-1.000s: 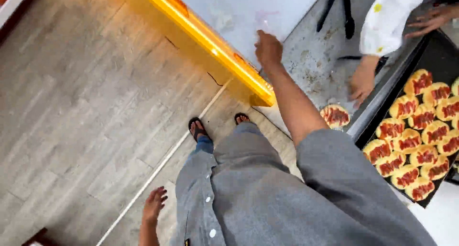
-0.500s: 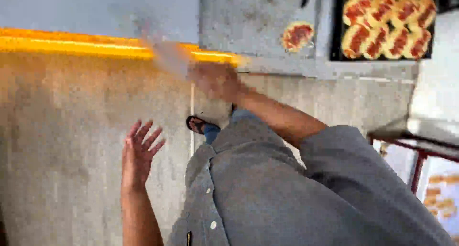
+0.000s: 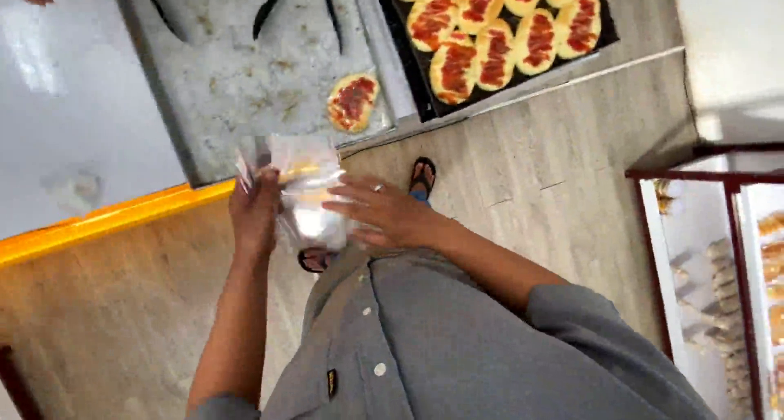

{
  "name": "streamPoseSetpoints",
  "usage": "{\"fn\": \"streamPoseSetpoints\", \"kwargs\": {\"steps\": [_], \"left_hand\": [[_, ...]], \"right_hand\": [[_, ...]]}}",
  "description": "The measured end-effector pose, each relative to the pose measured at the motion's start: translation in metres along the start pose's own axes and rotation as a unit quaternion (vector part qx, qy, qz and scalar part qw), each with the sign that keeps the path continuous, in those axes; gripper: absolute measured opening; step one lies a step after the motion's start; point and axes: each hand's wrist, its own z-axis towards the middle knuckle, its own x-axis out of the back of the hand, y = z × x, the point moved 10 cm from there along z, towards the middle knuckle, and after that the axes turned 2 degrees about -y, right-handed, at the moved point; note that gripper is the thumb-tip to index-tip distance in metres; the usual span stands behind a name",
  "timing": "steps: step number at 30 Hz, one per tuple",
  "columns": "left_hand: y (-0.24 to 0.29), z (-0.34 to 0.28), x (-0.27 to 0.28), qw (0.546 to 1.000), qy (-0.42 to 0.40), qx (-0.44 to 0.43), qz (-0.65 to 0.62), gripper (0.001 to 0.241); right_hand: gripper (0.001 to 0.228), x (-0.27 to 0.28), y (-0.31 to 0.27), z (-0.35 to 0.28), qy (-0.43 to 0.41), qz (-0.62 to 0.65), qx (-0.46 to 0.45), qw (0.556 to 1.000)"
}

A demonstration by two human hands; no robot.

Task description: The person uses tongs to pick individual pastries from a baking tray and places them into clear plastic bags. The person repeats this process for several pastries, arranging the filled bags on the tray.

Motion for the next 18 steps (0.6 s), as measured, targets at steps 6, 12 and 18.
{"fn": "streamPoseSetpoints", "kwargs": {"steps": [6,12,18], "left_hand": [[-0.03,0.082,-0.082,0.965,0.103,0.102,-0.219,0.024],[-0.032,0.083,-0.048,0.932,0.177,0.099,-0.299,0.02],[0.033,0.039,-0.019,0.958,0.254,0.014,-0.13,0.028]], "right_hand": [[0.03,0.107,0.116,-0.074,0.02,0.065,-0.136,0.988],[0.038,0.084,0.174,-0.074,0.021,0.332,-0.254,0.908],[0.06,-0.018,0.244,-0.042,0.027,0.415,-0.355,0.837]]}}
